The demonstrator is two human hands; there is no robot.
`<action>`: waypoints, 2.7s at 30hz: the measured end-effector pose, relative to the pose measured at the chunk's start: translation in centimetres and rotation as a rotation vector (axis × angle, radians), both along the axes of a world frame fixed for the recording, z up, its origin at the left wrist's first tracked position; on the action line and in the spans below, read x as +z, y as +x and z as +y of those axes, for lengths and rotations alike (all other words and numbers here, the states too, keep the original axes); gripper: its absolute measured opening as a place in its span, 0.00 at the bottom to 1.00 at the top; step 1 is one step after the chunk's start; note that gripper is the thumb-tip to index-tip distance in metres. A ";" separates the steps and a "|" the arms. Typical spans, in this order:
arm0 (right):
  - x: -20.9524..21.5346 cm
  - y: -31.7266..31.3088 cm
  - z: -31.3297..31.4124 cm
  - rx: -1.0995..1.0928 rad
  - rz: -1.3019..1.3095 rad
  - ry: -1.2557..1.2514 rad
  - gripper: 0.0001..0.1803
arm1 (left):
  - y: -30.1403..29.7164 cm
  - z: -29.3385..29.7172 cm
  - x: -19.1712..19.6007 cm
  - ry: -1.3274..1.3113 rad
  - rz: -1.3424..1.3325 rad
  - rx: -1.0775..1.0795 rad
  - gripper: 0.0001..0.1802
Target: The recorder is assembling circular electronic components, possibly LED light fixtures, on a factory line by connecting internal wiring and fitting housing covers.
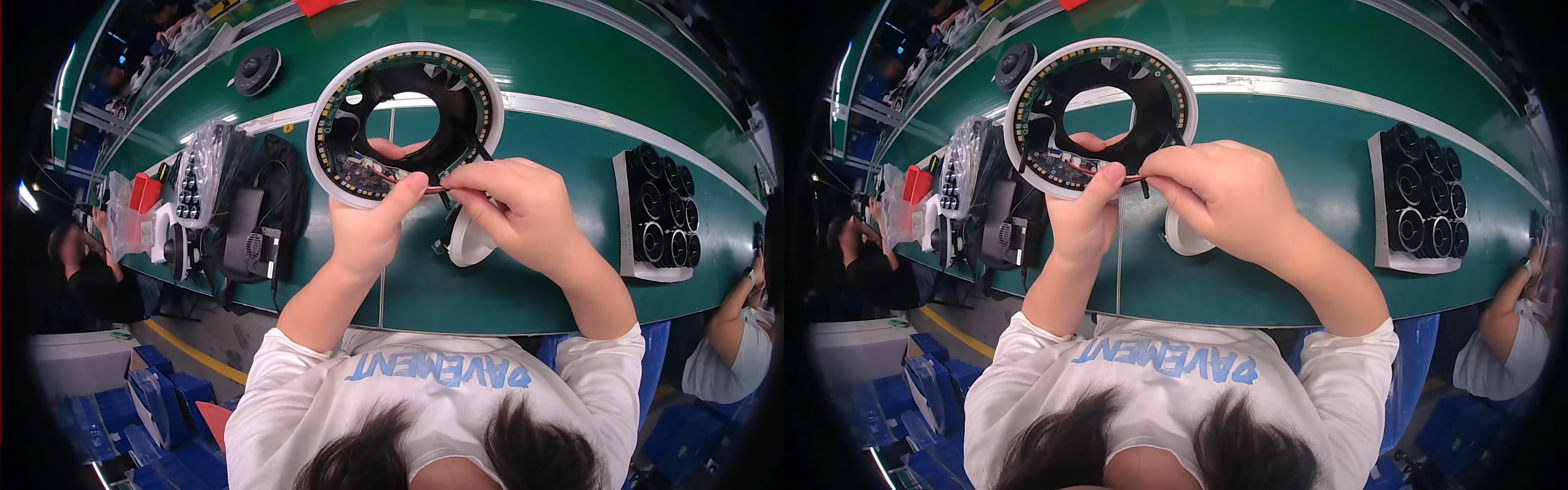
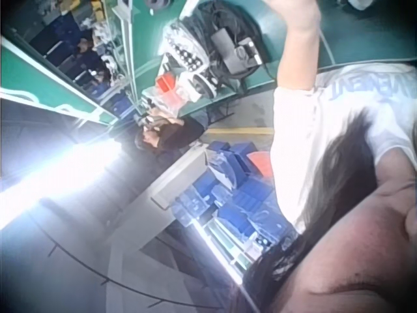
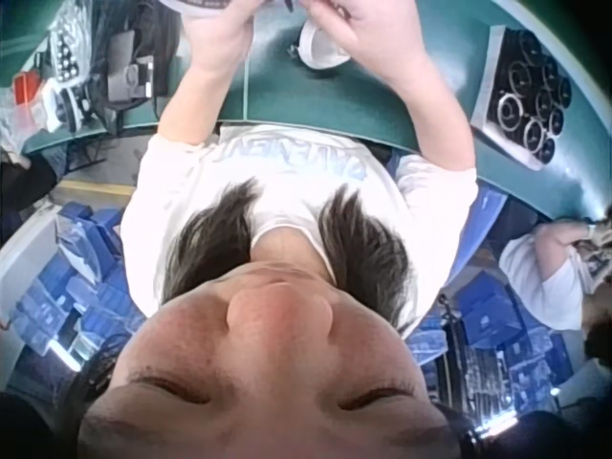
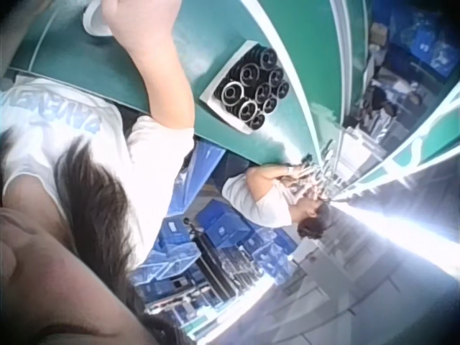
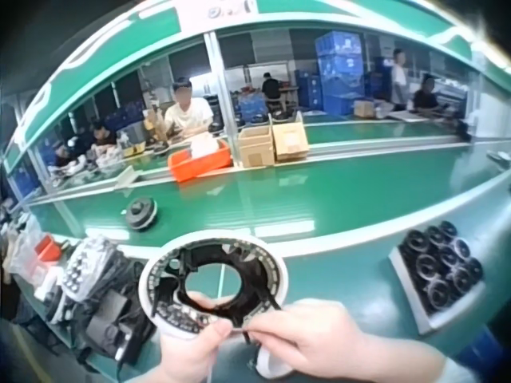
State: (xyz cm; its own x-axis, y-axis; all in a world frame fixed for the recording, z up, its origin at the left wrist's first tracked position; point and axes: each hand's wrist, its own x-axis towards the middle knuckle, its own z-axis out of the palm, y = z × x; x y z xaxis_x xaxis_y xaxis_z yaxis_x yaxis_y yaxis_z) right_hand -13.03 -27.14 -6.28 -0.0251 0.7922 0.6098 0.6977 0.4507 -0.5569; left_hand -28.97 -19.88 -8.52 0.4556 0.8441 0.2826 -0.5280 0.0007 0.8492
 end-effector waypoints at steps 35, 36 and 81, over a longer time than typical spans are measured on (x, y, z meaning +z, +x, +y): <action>3.4 18.9 -5.9 -0.839 -0.405 -0.516 0.31 | -1.6 -0.9 -2.1 -0.255 0.005 0.011 0.28; 3.2 18.9 -5.8 -0.908 -0.414 -0.691 0.34 | -1.8 -0.9 -2.2 -0.244 0.004 -0.007 0.28; 4.9 -1.8 2.4 0.010 -0.710 -0.101 0.10 | -1.4 -1.9 -0.5 -0.279 -0.102 -0.098 0.29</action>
